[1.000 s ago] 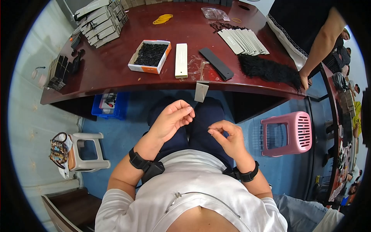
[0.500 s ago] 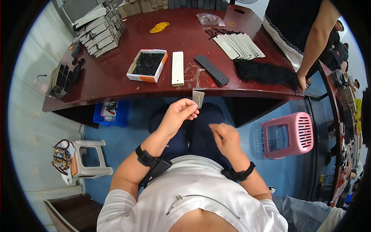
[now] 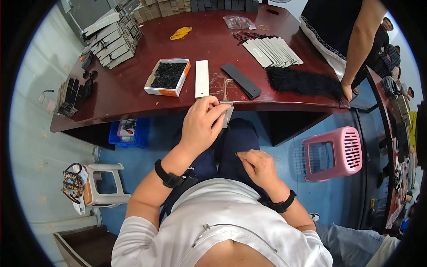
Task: Manually assembling small black plastic components by threading and tying strings through them at a workbench.
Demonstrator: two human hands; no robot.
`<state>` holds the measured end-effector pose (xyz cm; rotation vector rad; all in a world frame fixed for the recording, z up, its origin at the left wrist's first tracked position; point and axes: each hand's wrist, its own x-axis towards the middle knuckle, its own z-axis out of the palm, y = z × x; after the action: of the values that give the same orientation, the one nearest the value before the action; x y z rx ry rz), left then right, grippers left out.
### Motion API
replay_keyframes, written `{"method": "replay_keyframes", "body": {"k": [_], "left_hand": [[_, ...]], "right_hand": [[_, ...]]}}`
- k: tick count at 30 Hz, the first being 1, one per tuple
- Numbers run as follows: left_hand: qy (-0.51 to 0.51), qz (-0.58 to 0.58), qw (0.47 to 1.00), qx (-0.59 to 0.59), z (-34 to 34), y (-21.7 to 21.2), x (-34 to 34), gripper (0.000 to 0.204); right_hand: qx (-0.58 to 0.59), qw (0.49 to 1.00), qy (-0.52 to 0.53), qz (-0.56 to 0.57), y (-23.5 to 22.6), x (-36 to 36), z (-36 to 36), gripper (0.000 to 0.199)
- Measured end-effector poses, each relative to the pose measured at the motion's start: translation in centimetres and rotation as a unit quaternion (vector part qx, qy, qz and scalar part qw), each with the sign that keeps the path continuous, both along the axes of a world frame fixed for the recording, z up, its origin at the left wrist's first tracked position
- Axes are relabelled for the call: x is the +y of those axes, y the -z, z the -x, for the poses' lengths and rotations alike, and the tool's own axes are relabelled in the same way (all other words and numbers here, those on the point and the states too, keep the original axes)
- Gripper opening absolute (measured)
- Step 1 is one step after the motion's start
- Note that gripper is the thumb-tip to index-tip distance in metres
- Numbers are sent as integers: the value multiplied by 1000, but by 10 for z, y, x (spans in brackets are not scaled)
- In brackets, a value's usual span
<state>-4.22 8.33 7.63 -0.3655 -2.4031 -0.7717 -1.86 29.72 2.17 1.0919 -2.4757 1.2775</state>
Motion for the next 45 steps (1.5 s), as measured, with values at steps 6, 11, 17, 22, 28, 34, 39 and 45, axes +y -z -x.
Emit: {"method": "replay_keyframes", "body": {"k": [6,11,17,22,28,34,39,45], "left_hand": [[2,13,999,33,-4,4,3,23],[25,-16,999,32,-2,5,5,20],[64,-164,980,-88,-15,9,3,16],[166,-197,948,-187,-37,7,6,13],[154,-456,828,-287,-11,34,9,15],[169,-441,835,-282,-6,30,1,18],[155,-536,788,-260,2,22,0,14],[166,-717,608,-298,-4,-2,7,18]], "right_hand": [[10,1000,-6,2,0,0,-1,16],[14,1000,-9,7,-3,3,-3,13],[17,1000,-5,3,-17,13,-6,15],[19,1000,-20,11,-27,15,-9,14],[9,999,-41,4,-37,12,-11,11],[-6,999,-36,21,-41,12,-13,9],[-51,997,6,50,-42,-2,-1,12],[-52,997,-5,48,-32,-14,12,20]]}}
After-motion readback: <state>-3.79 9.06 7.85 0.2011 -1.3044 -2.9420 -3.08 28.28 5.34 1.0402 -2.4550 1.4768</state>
